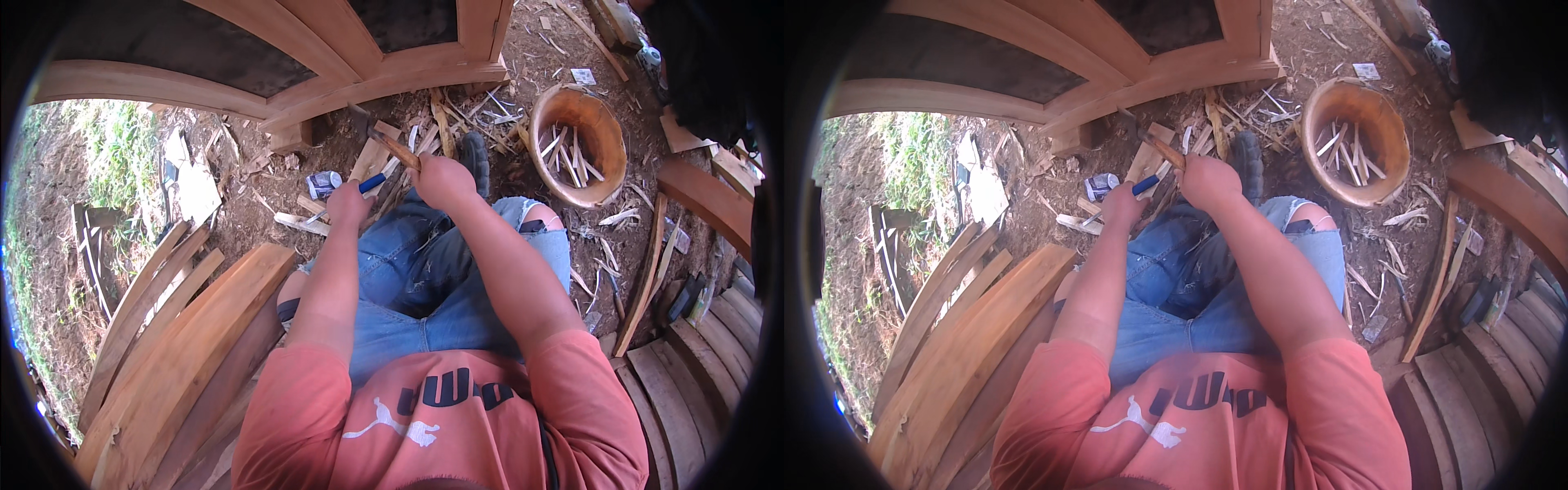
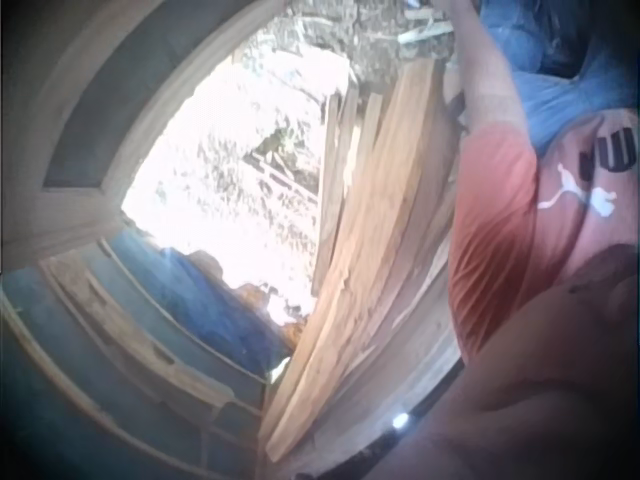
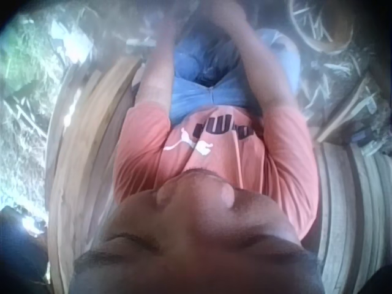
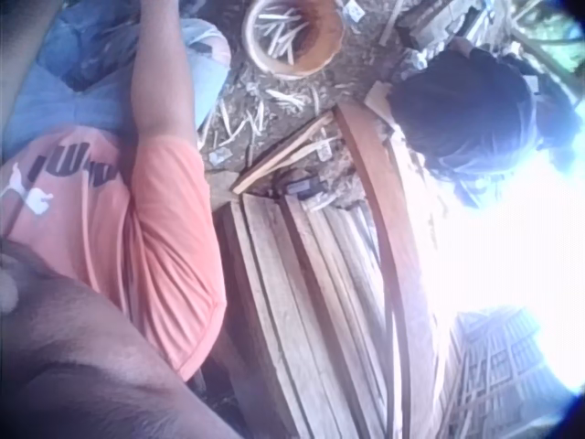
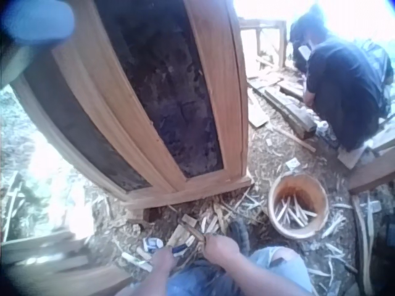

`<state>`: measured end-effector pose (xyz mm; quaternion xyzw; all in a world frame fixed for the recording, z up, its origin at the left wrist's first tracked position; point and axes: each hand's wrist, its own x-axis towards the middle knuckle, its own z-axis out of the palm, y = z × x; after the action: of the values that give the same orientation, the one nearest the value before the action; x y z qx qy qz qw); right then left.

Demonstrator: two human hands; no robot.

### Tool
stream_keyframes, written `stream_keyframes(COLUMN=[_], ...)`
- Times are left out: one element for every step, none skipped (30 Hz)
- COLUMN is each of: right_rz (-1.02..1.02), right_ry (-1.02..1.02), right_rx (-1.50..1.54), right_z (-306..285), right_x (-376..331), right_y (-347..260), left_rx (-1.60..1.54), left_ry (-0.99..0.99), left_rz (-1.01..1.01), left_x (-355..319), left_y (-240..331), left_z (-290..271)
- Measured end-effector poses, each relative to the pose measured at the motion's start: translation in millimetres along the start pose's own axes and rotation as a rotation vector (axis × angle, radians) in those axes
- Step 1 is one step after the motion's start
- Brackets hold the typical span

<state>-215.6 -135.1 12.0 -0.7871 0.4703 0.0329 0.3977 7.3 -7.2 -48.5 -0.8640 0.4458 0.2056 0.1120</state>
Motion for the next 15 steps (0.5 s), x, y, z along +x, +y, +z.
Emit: stream_keyframes(right_rz=[0.0,-0.011,-0.021,-0.031,-0.031,-0.032,-0.033,-0.037,-0.038,-0.039,-0.036,-0.039,-0.041,-0.026,-0.011], right_ry=[-0.006,0.01,0.03,0.049,0.052,0.052,0.053,0.056,0.055,0.056,0.044,0.033,0.023,0.0,-0.027], right_rx=[0.002,0.005,0.01,0.016,0.004,-0.007,-0.017,-0.019,-0.021,-0.024,-0.022,-0.023,-0.025,-0.036,-0.049], right_z=[-1.9,0.0,1.9,3.6,5.5,6.1,6.2,5.6,4.3,3.2,2.5,-0.8,-3.9,-7.3,-12.8], right_x=[-1.0,0.0,1.7,3.1,3.6,2.0,1.6,3.0,2.7,1.7,-0.6,-2.7,-5.0,-7.7,-12.6], right_y=[-1.2,0.2,2.7,5.4,8.4,8.6,8.8,9.2,9.3,9.6,10.2,8.4,6.5,4.7,0.8], left_rx=[-0.017,-0.034,-0.048,-0.069,-0.09,-0.111,-0.146,-0.18,-0.216,-0.298,-0.312,-0.329,-0.346,-0.387,-0.428], left_ry=[-0.009,-0.017,-0.024,-0.008,0.008,0.023,0.031,0.038,0.042,0.021,0.019,0.021,0.023,0.056,0.086], left_rz=[0.002,0.003,0.008,-0.003,-0.015,-0.029,-0.03,-0.03,-0.03,-0.026,-0.018,-0.013,-0.007,0.015,0.036], left_x=[1.9,3.5,4.7,4.3,2.6,1.0,2.5,5.7,7.3,8.1,7.2,7.7,8.3,9.0,8.7], left_y=[-1.4,-3.3,-1.9,-0.4,1.1,1.3,-0.2,-3.4,-8.1,-13.1,-16.6,-21.3,-24.8,-27.1,-29.2], left_z=[3.6,7.1,5.1,4.0,3.5,1.6,-2.5,-8.4,-10.6,-12.6,-13.0,-11.5,-9.4,-6.5,-1.8])
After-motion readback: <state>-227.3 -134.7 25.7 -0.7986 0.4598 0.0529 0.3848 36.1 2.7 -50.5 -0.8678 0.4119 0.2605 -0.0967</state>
